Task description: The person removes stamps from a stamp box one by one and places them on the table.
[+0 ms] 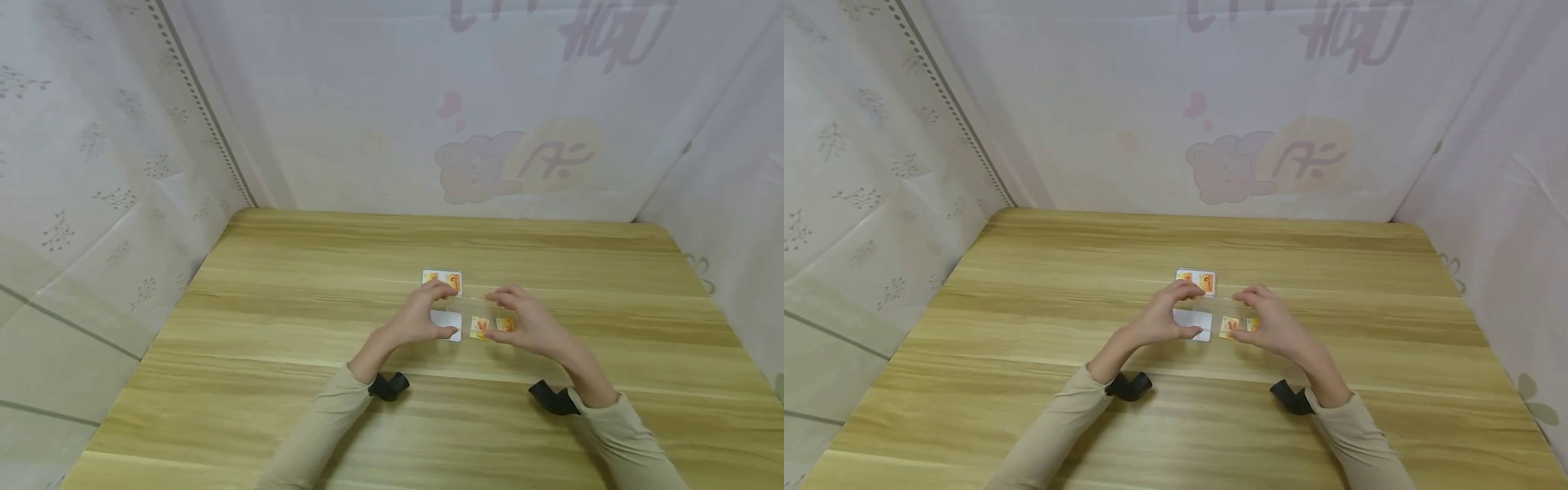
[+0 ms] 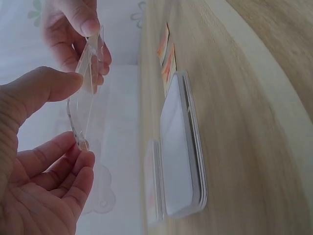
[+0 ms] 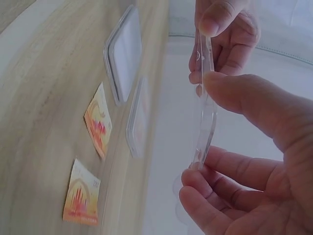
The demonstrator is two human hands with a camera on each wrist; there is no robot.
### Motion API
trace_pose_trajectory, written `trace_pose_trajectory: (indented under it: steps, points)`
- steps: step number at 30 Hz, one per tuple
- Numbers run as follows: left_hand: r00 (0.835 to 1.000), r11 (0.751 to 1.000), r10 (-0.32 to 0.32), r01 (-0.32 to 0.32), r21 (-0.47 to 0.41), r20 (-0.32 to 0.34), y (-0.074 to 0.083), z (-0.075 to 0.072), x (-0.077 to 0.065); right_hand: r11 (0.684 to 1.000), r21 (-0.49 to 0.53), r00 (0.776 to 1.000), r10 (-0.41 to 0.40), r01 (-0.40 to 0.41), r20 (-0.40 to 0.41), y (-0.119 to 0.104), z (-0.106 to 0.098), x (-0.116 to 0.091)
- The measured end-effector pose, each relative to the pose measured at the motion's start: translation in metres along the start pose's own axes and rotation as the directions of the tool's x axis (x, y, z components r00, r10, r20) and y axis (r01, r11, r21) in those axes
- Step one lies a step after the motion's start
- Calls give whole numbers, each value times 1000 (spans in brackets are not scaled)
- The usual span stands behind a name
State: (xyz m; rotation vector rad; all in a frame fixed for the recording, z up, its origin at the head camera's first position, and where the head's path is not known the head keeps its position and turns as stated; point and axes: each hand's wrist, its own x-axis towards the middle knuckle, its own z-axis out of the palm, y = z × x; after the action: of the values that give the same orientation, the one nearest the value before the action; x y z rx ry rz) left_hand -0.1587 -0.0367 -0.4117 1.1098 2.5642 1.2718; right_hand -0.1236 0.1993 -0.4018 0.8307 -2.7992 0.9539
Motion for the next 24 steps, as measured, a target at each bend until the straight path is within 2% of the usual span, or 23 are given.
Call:
trace_pose_trajectory:
  steps: [7,14,24]
  points:
    - [1000,1000,-20,20,8,-4,-2,-5,-5,999,29,999,28,-29,24,-4,3,5]
    - [1000,999,-26,27,23,-10,-5,-10,-9,1000,30,1000,7,-7,13,-6,9,11]
    - [1000,999,1,1,46,-28,-9,-17,-14,999,29,1000,12,-13,24,-12,13,18]
